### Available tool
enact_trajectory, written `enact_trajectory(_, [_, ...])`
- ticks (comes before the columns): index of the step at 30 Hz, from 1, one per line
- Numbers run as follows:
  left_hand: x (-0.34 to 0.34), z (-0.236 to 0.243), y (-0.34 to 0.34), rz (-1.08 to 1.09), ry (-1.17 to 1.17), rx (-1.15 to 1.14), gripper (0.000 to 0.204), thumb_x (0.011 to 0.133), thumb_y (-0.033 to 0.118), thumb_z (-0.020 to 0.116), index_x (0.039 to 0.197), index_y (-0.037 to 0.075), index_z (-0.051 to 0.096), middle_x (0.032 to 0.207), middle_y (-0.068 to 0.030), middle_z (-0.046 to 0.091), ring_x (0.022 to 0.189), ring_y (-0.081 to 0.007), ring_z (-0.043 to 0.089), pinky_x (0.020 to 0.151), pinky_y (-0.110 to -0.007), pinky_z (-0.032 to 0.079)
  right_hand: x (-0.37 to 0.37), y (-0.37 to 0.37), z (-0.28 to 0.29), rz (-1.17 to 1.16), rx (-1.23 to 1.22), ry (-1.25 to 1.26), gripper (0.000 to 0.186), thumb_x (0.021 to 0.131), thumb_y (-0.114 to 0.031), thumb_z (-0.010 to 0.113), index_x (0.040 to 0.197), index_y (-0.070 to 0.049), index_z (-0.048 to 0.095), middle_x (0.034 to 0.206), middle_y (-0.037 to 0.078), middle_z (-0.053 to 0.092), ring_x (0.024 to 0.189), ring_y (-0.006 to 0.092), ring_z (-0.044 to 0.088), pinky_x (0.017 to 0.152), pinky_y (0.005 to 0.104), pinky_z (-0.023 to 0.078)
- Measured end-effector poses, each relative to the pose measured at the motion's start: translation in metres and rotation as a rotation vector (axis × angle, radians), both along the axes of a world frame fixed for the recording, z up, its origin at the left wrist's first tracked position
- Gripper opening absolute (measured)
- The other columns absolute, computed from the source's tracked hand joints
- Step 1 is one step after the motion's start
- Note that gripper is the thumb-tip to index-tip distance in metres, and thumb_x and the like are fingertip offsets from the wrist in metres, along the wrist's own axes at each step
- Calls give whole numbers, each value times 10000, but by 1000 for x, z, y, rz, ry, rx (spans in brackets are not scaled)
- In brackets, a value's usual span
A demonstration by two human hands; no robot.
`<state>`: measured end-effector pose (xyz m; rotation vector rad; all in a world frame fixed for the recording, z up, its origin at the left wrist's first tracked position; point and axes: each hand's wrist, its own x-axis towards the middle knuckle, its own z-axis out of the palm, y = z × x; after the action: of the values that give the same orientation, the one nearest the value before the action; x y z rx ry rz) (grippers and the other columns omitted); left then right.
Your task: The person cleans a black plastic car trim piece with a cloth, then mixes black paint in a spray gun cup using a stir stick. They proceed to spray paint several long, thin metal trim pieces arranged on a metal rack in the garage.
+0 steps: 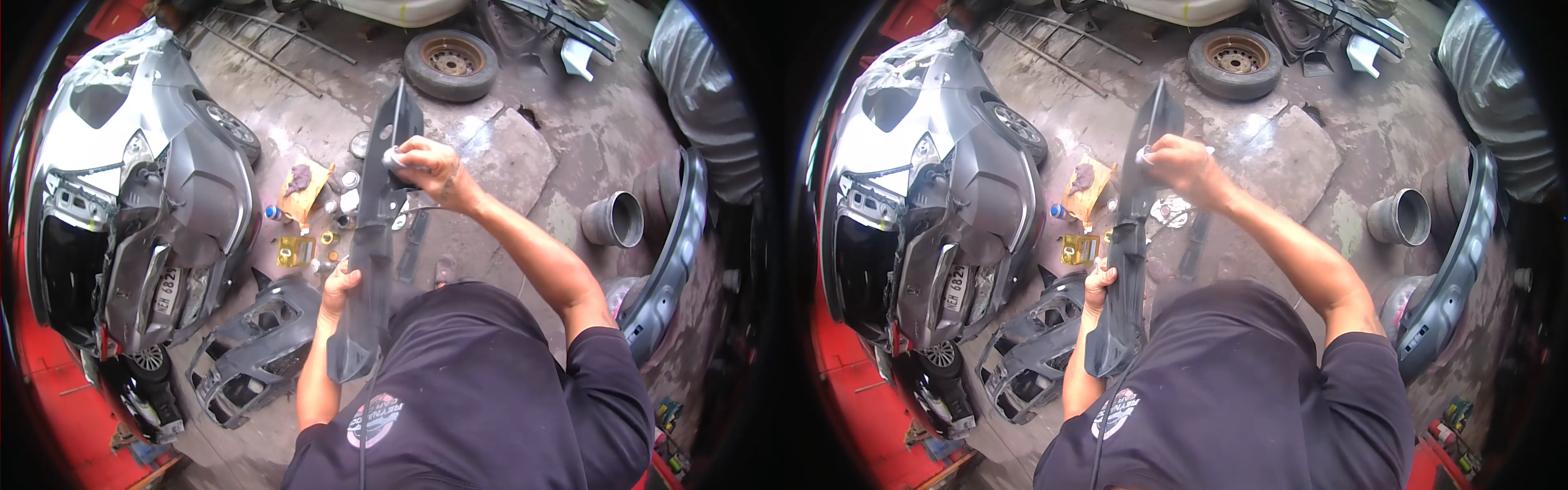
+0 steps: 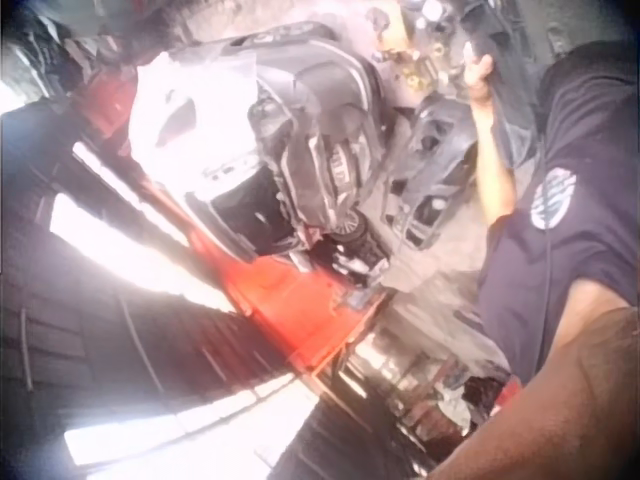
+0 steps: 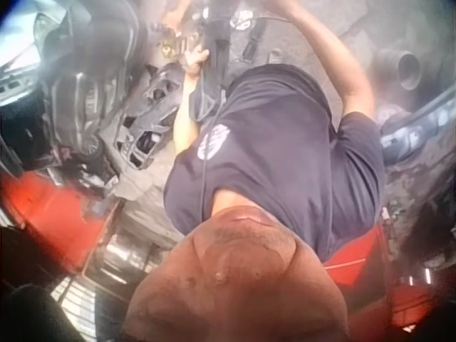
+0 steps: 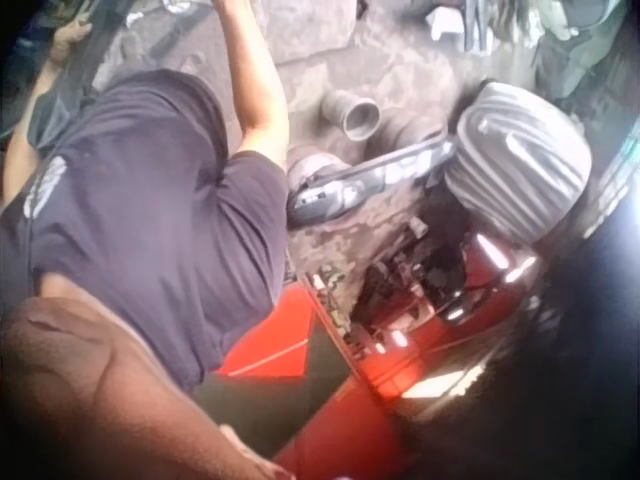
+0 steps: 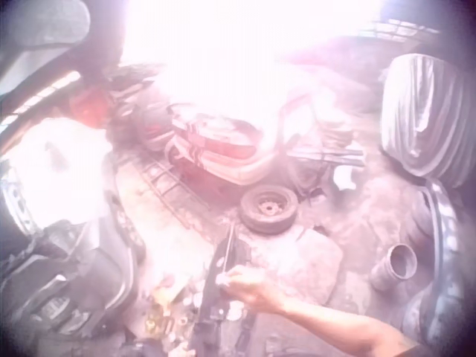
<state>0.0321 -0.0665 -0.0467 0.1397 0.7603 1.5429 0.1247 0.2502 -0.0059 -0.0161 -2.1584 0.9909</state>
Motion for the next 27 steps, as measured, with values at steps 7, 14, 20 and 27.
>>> enact_trajectory(7, [-32,21,-11,-80,181,-81,447,926,145,768,1293,-91,670,1136,-149,772,1003,-225,761,899,-349,611,10,25,44,213,462,-193,396,824,37,729,1204,-71,758,1380,157,619,1251,315,626,967,374,614])
enact_trajectory(14, [-30,45,-48,-157,-25,-198,511,842,137,771,1272,-118,662,1077,-220,774,873,-276,788,793,-356,632,60,-8,24,438,729,-320,592,851,-92,726,1419,0,587,1470,229,535,1268,376,594,1064,471,530])
enact_trajectory(20, [-6,51,-44,-98,-52,-93,767,916,429,732,1350,-182,569,1097,-379,700,894,-502,759,722,-520,663,66,-28,-4,299,689,-109,625,764,-54,743,1355,7,551,1234,192,613,1086,349,650,913,446,554])
enact_trajectory(27, [-10,24,-13,586,-178,328,1024,894,865,556,1515,51,547,1454,-281,589,1251,-566,606,904,-734,585,54,-65,9,123,350,-251,660,702,-103,806,1300,13,552,1146,188,604,1017,347,627,865,439,546])
